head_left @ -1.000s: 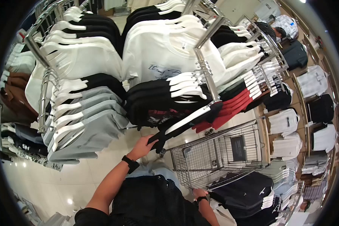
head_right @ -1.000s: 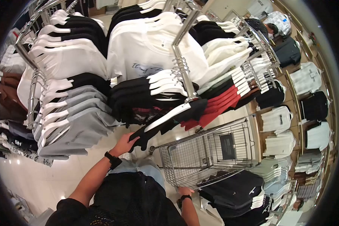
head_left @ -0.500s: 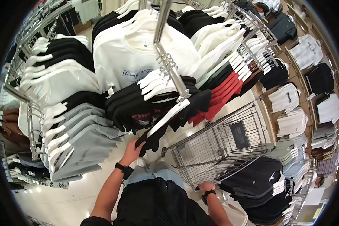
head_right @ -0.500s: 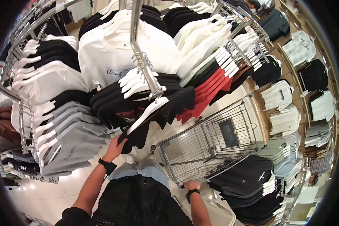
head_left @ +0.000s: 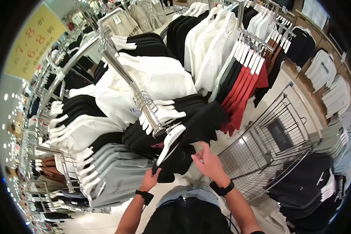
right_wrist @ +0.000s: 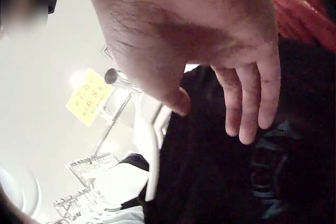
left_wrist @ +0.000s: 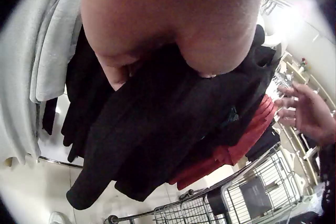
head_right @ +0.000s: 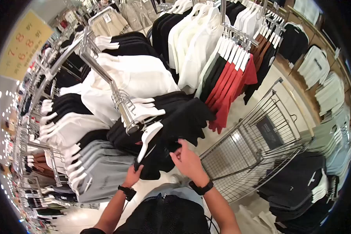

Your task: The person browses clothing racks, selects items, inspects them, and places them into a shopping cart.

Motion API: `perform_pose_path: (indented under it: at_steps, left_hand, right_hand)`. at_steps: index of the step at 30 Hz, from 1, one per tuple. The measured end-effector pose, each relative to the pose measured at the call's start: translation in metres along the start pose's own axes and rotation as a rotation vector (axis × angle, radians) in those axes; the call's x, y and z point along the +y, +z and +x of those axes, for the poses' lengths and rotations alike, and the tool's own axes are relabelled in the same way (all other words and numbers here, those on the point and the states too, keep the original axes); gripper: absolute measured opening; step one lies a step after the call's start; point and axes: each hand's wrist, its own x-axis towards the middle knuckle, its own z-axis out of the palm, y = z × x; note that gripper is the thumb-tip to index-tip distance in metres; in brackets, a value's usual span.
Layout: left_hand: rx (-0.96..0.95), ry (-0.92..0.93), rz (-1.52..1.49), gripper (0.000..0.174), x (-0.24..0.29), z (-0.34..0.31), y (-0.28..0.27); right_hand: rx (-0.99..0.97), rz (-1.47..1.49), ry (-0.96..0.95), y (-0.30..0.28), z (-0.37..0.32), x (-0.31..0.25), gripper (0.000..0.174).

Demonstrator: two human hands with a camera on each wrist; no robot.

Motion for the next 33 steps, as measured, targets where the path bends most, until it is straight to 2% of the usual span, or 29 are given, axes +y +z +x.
perform_pose_path:
  at_steps: [1,3,5,7,8,9,12,13,15,17,18,19,21,25,27,28,31,33]
  left_hand:
    - [-0.003,-0.015,-0.026,0.034,0.004,-0.002,-0.001]
    - [-0.032,-0.03,0.035,0.033,-0.01,-0.004,-0.006]
    - [-0.017,-0.055,0.016,0.03,0.009,-0.007,-0.006]
    - [-0.046,-0.11,0.059,0.03,0.009,-0.005,-0.01]
    - [-0.073,-0.167,0.096,0.029,0.008,-0.005,-0.01]
    - [-0.072,-0.172,0.083,0.029,0.006,-0.005,-0.009]
    - [-0.047,-0.061,-0.092,0.029,0.003,0.003,-0.012]
    - [-0.08,-0.076,-0.064,0.029,0.005,0.006,-0.016]
    - [-0.134,-0.079,-0.051,0.03,0.013,0.012,-0.03]
    - [-0.194,0.013,0.132,0.034,0.022,0.016,-0.044]
    - [-0.155,0.111,0.117,0.034,0.023,0.018,-0.047]
    - [-0.194,0.139,0.101,0.03,0.034,0.02,-0.055]
    - [-0.386,0.008,0.128,0.027,0.039,0.023,-0.064]
    - [-0.46,0.091,0.044,0.03,0.026,0.032,-0.066]
    - [-0.438,0.133,0.059,0.03,0.022,0.039,-0.069]
    - [-0.456,0.118,0.046,0.029,0.021,0.043,-0.072]
    - [-0.505,0.08,0.022,0.029,0.011,0.051,-0.081]
    - [-0.46,0.155,0.07,0.027,-0.013,0.053,-0.076]
  right_hand:
    - [0.024,0.16,0.001,-0.004,0.012,-0.024,0.062]
    - [0.066,0.143,-0.073,-0.003,0.04,-0.042,0.066]
    - [0.106,0.106,-0.134,0.001,0.056,-0.051,0.069]
    - [0.167,-0.236,-0.218,0.009,0.068,-0.053,0.066]
    - [0.236,-0.218,-0.221,0.017,0.073,-0.05,0.06]
    - [0.227,-0.229,-0.223,0.024,0.076,-0.046,0.06]
    - [0.337,-0.146,-0.215,0.035,0.086,-0.041,0.051]
    - [0.341,-0.165,-0.218,0.034,0.086,-0.041,0.051]
    - [0.279,-0.067,-0.096,0.027,0.085,-0.048,0.046]
    - [0.301,-0.06,-0.096,0.025,0.084,-0.055,0.041]
    - [0.257,-0.063,-0.077,0.024,0.081,-0.059,0.041]
    - [0.208,-0.069,-0.057,0.021,0.078,-0.071,0.041]
    - [0.189,-0.175,-0.103,0.023,0.064,-0.099,0.038]
    - [0.166,-0.304,-0.185,0.047,0.048,-0.116,0.034]
    - [0.313,-0.337,-0.268,0.065,0.05,-0.11,0.04]
    - [0.263,-0.298,-0.14,0.066,0.047,-0.122,0.041]
    - [0.261,-0.325,-0.09,0.071,0.045,-0.127,0.051]
    - [0.25,-0.325,-0.084,0.076,0.045,-0.127,0.056]
